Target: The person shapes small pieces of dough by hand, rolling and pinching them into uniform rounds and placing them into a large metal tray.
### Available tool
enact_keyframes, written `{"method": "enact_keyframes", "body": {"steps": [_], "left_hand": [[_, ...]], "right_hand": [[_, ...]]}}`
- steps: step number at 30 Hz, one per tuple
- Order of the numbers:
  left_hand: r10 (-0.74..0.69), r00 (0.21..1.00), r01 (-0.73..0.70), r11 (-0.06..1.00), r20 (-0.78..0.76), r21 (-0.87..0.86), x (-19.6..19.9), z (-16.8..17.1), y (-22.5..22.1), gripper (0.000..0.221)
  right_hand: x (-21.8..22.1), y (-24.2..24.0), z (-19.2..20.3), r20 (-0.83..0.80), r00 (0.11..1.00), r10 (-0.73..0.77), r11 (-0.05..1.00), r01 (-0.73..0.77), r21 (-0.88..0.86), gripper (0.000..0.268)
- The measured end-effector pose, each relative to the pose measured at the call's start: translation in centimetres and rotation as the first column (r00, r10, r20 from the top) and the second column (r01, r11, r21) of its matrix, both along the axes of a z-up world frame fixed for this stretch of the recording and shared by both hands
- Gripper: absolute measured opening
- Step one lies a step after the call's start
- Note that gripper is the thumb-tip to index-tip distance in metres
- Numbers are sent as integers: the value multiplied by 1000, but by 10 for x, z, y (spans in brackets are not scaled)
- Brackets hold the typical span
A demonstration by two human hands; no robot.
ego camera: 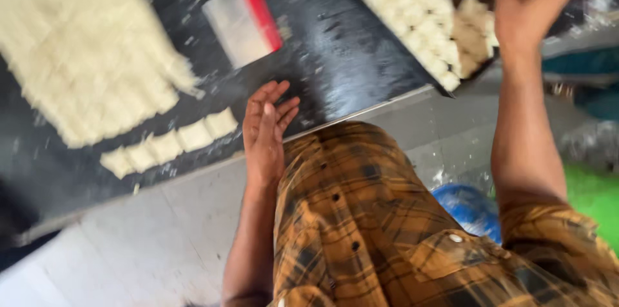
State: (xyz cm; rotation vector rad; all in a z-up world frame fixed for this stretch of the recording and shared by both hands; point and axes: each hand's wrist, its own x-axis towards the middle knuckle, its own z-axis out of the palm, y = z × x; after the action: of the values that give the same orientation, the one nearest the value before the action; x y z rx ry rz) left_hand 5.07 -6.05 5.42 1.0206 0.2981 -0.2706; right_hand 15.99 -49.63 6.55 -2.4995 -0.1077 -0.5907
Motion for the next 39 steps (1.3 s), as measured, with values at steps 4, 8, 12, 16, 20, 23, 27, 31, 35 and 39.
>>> {"method": "enact_keyframes", "body": {"steps": [4, 8, 12, 16, 20, 23, 27, 31, 35, 39], "left_hand": [[504, 863, -504, 860, -31, -81, -19, -2, 37, 41], [778, 625, -778, 628, 64, -40, -41, 1, 80, 38], [798, 595, -803, 596, 97, 31, -61, -3, 100, 34], [666, 744, -664, 725, 59, 185, -70, -19, 91, 34], [430, 892, -440, 896, -140, -53, -72, -34, 79, 38], [416, 890, -435, 897, -186, -79, -67, -43, 80, 35], [479, 872, -471, 877, -103, 92, -56, -47, 102, 28], [429, 896, -412, 900, -119, 143, -54, -45, 121, 30], [421, 897, -428, 903, -133, -27, -52, -42, 129, 34], [416, 907, -420, 905, -63, -68, -38, -34, 128, 36]], "right_hand": [[-1, 140, -10, -216, 887, 409, 818, -251, 517, 8], [-19, 299, -43, -326, 531, 782, 622, -639, 453, 31], [-36, 372, -57, -181, 581, 794, 599, -798, 69, 27], [-44, 384, -51, -422, 445, 790, 579, -768, 274, 24], [-58, 373, -32, -503, 336, 797, 604, -401, 689, 29], [-61, 373, -23, -395, 385, 834, 537, -400, 743, 28], [-24, 405, -38, -134, 673, 727, 675, -666, 319, 16], [6, 434, -76, -139, 681, 719, 681, -730, -57, 12], [-14, 426, -102, -126, 679, 723, 660, -733, -165, 21], [-12, 406, -78, -192, 671, 716, 680, -733, -26, 17]]}}
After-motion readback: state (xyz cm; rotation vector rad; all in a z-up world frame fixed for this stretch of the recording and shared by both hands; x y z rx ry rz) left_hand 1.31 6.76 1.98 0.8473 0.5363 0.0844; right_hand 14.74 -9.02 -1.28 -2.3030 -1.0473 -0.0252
